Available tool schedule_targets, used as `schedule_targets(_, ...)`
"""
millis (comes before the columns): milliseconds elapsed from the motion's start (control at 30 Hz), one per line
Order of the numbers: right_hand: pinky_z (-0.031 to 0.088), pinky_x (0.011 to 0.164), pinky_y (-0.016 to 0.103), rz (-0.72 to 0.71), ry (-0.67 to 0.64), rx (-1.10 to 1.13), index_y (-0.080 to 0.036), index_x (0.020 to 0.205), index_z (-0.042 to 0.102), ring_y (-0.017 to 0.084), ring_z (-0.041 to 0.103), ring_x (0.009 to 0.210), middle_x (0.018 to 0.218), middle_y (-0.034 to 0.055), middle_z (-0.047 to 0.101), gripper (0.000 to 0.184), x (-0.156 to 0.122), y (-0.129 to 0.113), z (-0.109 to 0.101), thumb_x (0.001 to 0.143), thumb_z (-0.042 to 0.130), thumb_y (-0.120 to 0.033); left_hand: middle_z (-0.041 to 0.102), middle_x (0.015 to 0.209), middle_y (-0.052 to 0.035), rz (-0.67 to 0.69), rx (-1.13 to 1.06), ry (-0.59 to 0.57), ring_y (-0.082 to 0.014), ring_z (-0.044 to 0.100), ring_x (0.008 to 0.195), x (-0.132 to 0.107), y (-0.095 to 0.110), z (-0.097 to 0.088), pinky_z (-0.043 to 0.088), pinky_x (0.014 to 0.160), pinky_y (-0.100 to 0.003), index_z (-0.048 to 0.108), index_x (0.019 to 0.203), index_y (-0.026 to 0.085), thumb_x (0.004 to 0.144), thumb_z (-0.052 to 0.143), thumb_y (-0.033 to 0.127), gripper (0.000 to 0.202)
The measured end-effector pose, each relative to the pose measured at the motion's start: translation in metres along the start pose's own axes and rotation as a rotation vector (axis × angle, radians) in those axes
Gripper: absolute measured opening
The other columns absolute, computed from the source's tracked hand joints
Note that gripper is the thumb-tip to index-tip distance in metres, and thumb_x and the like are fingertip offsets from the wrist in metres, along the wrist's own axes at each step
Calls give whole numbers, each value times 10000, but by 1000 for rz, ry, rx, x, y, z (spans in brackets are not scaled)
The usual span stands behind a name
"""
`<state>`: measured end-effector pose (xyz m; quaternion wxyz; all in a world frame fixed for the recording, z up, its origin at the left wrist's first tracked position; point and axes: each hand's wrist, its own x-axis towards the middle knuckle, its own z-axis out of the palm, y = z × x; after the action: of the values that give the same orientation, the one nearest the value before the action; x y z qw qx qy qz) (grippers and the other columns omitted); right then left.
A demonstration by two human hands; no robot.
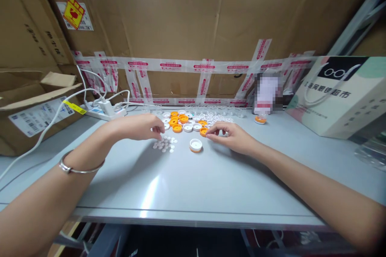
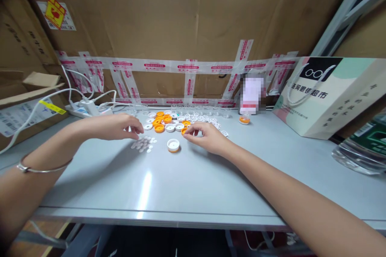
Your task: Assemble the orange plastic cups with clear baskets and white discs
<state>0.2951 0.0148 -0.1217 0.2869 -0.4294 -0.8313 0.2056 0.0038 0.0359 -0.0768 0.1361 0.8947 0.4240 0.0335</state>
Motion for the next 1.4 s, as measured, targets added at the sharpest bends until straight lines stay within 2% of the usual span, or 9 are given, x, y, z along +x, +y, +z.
schedule_targets(133, 434, 695, 292, -26, -14, -3, -182, 832, 673, 165, 573, 766, 844, 42, 662, 221, 0, -1, -5, 790, 551, -361, 663, 700, -19, -166, 69, -139, -144, 548, 577, -8, -1, -7, 333, 487, -205, 684, 712, 210, 635, 589, 213, 122)
schedule_targets(267, 429, 696, 277, -23, -28, -31, -171, 831, 673, 158, 572, 766, 834, 44, 653, 232, 0, 3, -7, 791, 550, -363, 653, 745, -20, -203, 138, -283, -143, 551, 620, -12, 9, -11, 341, 493, -199, 647, 722, 196, 635, 539, 209, 139)
schedule_targets(600, 398, 629, 259, 44, -27, -76, -167, 830, 663, 154, 557, 734, 824, 44, 645, 217, 3, 15, -10, 779, 541, -339, 644, 812, -75, -505, 403, -158, -189, 569, 699, -17, -38, -30, 359, 528, -231, 625, 747, 159, 613, 468, 138, 207)
schedule_targets(700, 394, 621, 258, 78, 2, -89, -169, 752, 651, 153, 552, 710, 777, 40, 644, 219, 4, 14, -12, 761, 553, -364, 639, 798, -65, -458, 384, -185, -191, 564, 694, -12, -45, -26, 359, 539, -236, 619, 727, 164, 623, 479, 152, 175)
schedule_targets(833, 360, 541, 247, 162, 60, -101, -164, 570, 570, 124, 484, 559, 574, 8, 565, 363, 4, 16, -16, 756, 537, -474, 617, 723, -49, -388, 391, -67, -174, 536, 635, -6, -40, -22, 338, 520, -239, 585, 675, 178, 682, 487, 219, 106)
schedule_targets(967, 344, 518, 248, 226, 162, -150, -165, 660, 611, 123, 481, 546, 624, 16, 594, 330, 7, 26, -25, 767, 516, -463, 599, 645, -38, -306, 399, 110, -167, 516, 575, 2, -30, -15, 307, 497, -247, 550, 635, 186, 744, 477, 341, 204)
schedule_targets(1133, 372, 554, 258, 308, 268, -185, -169, 699, 606, 148, 527, 617, 689, 36, 630, 250, 10, 46, -45, 726, 575, -415, 644, 753, -35, -202, 359, 219, -161, 554, 642, 12, -17, 0, 307, 517, -233, 579, 731, 196, 749, 443, 241, 144)
schedule_targets(1300, 397, 608, 278, 309, -5, -200, -186, 706, 631, 168, 559, 676, 731, 37, 651, 279, 6, 51, -58, 722, 583, -460, 645, 751, -49, -199, 375, 213, -161, 540, 596, 14, -9, 6, 290, 494, -243, 590, 714, 198, 795, 398, 301, 232)
schedule_targets(1400, 409, 644, 287, 223, -55, -222, -209, 790, 654, 175, 556, 725, 806, 38, 647, 255, 5, 47, -52, 730, 591, -448, 650, 786, -51, -150, 358, 251, -168, 563, 653, 15, -11, 8, 330, 544, -244, 606, 767, 200, 791, 394, 271, 225)
